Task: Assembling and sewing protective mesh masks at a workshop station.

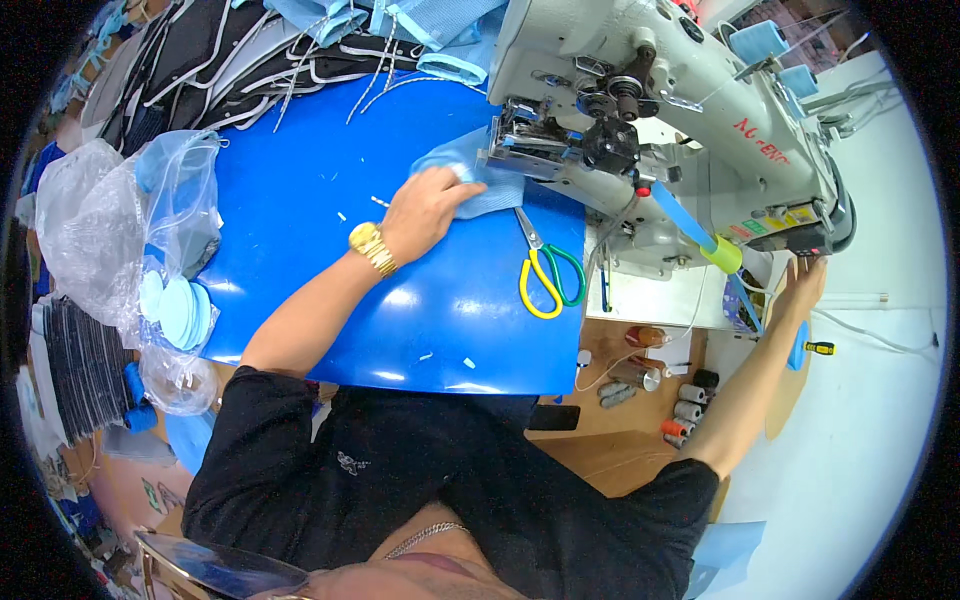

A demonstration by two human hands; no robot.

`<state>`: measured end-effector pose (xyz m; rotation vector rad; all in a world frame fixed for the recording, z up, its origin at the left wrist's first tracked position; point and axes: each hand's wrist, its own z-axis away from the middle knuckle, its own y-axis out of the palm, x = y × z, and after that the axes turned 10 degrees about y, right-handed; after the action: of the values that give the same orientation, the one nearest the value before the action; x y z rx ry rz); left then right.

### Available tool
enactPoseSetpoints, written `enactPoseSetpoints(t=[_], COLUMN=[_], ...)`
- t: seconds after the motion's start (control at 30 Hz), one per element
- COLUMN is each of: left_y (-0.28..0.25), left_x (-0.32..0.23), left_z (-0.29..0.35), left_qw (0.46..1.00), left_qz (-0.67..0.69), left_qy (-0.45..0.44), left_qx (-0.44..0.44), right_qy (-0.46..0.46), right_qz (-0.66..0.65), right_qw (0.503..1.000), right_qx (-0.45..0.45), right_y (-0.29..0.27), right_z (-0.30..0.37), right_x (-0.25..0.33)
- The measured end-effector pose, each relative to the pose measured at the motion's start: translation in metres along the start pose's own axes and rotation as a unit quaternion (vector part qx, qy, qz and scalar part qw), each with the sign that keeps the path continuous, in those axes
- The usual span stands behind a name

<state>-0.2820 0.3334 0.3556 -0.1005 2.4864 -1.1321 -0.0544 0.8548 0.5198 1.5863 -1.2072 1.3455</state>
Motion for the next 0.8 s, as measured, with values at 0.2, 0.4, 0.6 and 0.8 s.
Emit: enactPoseSetpoints(t=[0.2, 0.4, 0.6, 0.8], left_y=[-0.06, -0.131, -0.182, -0.218], left_x=[0.015, -0.013, -0.044, -0.038], left_z=[0.103, 0.15, 0.158, 0.126], left_qw=[0.929, 0.807, 0.828, 0.92], left_qz=[0.123, 0.358, 0.322, 0.079], left_qy=[-0.291, -0.335, -0.349, -0.358], left_qx=[-0.196, -0.328, -0.299, -0.139], right_qy=[-0.017, 0.115, 0.12, 0.131], right_qz=[-0.078, -0.032, 0.048, 0.016], right_qw=[0.993, 0.941, 0.923, 0.904], right_qx=[0.082, 0.317, 0.363, 0.408], right_y=[0.029, 0.103, 0.108, 0.116], right_z=[0.199, 0.358, 0.389, 0.401], right_x=[-0.057, -0.098, -0.105, -0.111])
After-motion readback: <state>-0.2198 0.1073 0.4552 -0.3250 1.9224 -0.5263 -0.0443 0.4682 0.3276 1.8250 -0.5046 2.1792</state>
